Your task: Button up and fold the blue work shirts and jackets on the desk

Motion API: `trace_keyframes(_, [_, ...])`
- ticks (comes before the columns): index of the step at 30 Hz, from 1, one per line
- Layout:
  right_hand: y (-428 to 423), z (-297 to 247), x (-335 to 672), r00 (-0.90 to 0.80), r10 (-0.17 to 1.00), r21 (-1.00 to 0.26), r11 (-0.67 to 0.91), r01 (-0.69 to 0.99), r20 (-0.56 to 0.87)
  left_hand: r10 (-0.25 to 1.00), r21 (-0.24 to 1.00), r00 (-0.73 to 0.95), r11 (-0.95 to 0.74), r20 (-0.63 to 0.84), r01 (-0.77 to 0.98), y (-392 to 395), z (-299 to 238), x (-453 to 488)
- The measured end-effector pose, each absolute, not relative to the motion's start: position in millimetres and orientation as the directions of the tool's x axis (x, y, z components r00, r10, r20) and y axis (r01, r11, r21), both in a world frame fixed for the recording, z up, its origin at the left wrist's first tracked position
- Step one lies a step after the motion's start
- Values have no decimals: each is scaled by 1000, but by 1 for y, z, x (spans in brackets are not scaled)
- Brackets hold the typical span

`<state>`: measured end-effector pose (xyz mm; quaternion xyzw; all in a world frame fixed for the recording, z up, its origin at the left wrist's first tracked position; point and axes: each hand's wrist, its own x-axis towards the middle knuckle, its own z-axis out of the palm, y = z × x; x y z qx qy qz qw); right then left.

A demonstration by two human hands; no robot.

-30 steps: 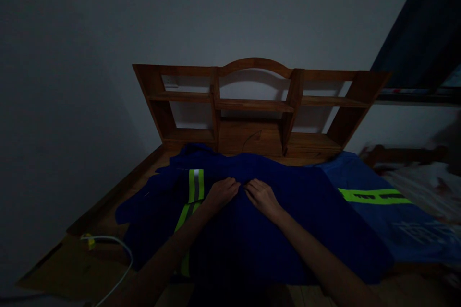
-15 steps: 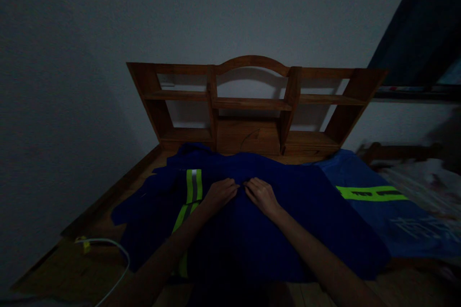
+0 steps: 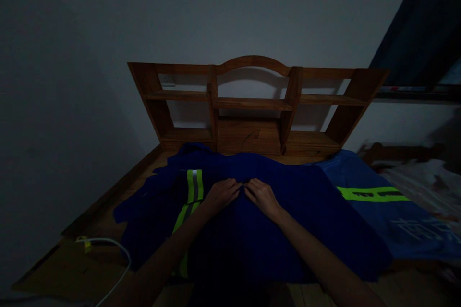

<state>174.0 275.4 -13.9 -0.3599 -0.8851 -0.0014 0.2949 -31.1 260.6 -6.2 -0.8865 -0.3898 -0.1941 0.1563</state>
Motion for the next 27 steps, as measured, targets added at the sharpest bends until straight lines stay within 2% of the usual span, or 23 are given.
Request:
trace_keyframes(9, [273,-12,173,-572,641,-189,733,653,512,635,-77,608,-658,477,749,265,-13,-32])
trace_keyframes(18, [274,-8,176,-512,686,-262,696,668,517,688,-16,509,-587,517,810,263,-5,-28])
trace_keyframes(24, [279,1,196,-433,751,-314,622,717,499,722,77,428,-551,544,831,264,-3,-27])
trace_keyframes(27, [280,11,221,-464,751,-293,628,721,470,745,125,416,-549,522,826,265,-4,-28])
